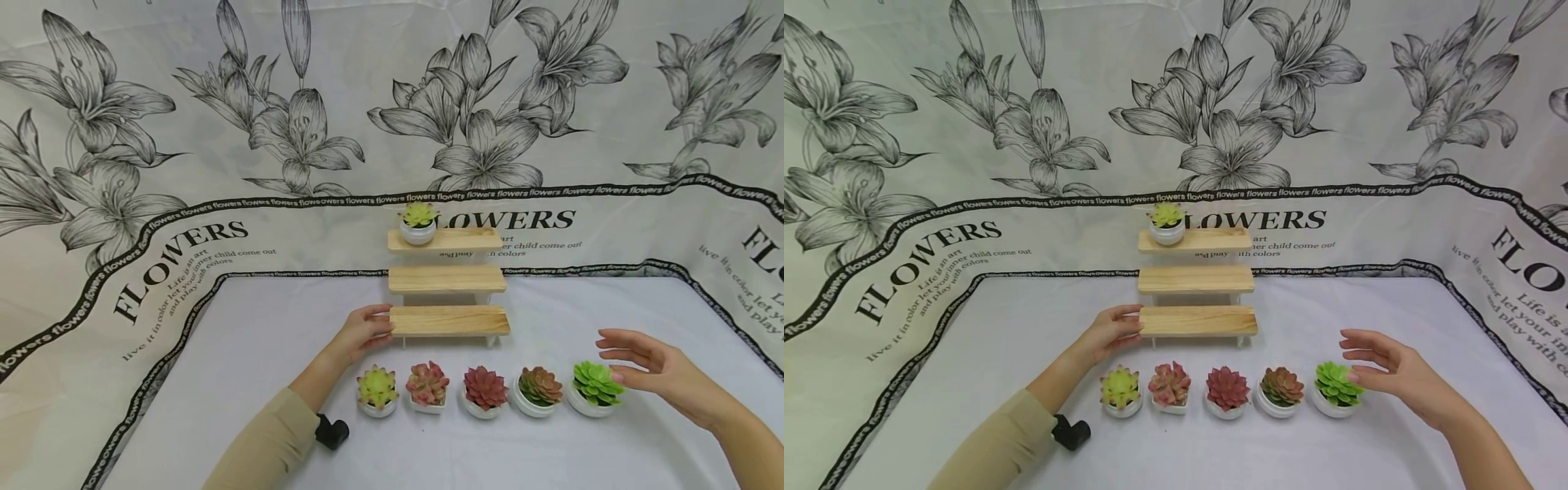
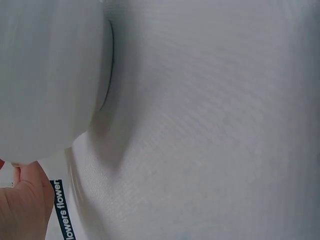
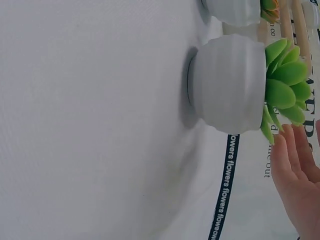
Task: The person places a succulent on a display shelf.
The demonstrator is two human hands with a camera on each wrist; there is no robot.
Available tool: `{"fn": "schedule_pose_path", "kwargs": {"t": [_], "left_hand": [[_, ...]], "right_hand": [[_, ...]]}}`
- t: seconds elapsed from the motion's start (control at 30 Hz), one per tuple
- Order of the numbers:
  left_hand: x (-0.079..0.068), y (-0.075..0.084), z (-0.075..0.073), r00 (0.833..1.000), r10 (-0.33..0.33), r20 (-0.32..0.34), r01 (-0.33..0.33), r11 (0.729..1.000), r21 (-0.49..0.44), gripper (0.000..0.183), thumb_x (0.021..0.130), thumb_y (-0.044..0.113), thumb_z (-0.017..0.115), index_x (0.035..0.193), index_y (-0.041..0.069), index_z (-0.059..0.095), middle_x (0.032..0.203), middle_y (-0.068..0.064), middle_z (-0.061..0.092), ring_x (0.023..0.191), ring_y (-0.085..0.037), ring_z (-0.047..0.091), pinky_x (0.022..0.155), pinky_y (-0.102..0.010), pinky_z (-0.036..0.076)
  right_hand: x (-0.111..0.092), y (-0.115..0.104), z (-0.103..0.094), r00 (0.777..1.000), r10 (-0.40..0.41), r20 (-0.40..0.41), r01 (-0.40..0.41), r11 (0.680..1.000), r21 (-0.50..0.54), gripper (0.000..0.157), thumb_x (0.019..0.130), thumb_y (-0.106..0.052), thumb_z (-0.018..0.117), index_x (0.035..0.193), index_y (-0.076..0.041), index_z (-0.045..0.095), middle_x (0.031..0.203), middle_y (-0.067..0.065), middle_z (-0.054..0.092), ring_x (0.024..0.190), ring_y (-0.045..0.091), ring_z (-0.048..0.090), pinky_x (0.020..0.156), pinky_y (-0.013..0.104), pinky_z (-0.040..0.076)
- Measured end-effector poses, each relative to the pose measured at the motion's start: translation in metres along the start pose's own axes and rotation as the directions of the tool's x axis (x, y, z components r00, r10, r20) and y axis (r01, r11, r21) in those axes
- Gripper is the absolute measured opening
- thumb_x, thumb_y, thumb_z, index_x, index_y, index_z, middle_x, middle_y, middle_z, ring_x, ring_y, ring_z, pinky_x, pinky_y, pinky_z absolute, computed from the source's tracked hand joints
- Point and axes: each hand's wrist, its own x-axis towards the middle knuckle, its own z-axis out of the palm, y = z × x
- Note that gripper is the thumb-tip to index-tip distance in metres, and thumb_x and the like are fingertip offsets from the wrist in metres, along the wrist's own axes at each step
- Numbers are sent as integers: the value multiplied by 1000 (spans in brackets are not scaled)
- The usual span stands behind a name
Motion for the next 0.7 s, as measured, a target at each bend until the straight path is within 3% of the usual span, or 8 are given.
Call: {"fn": "schedule_pose_path", "kwargs": {"t": [0.27,0.43,0.7], "left_hand": [[0,0,0,1000,3,2,-3,1000,7,48,85,-8,58,131,-2,49,105,-14,58,76,-13,60,67,-22,56],[1,-2,-1,1000,2,-1,-2,1000,14,48,85,-8,59,131,-1,49,107,-15,57,78,-14,60,69,-23,56],[2,-1,-2,1000,3,10,-3,1000,14,46,86,-7,58,131,-1,49,108,-16,57,78,-14,60,69,-23,56]], "right_hand": [[-4,19,-3,996,-36,85,25,991,130,58,91,12,45,144,-4,28,130,-16,49,114,-2,49,82,22,52],[-4,26,0,991,0,135,-25,983,181,60,90,11,47,144,0,22,133,-15,48,115,-5,46,83,23,51],[-4,32,4,980,107,168,-129,984,126,64,87,6,55,144,-2,27,133,-24,43,112,-21,32,82,13,41]]}}
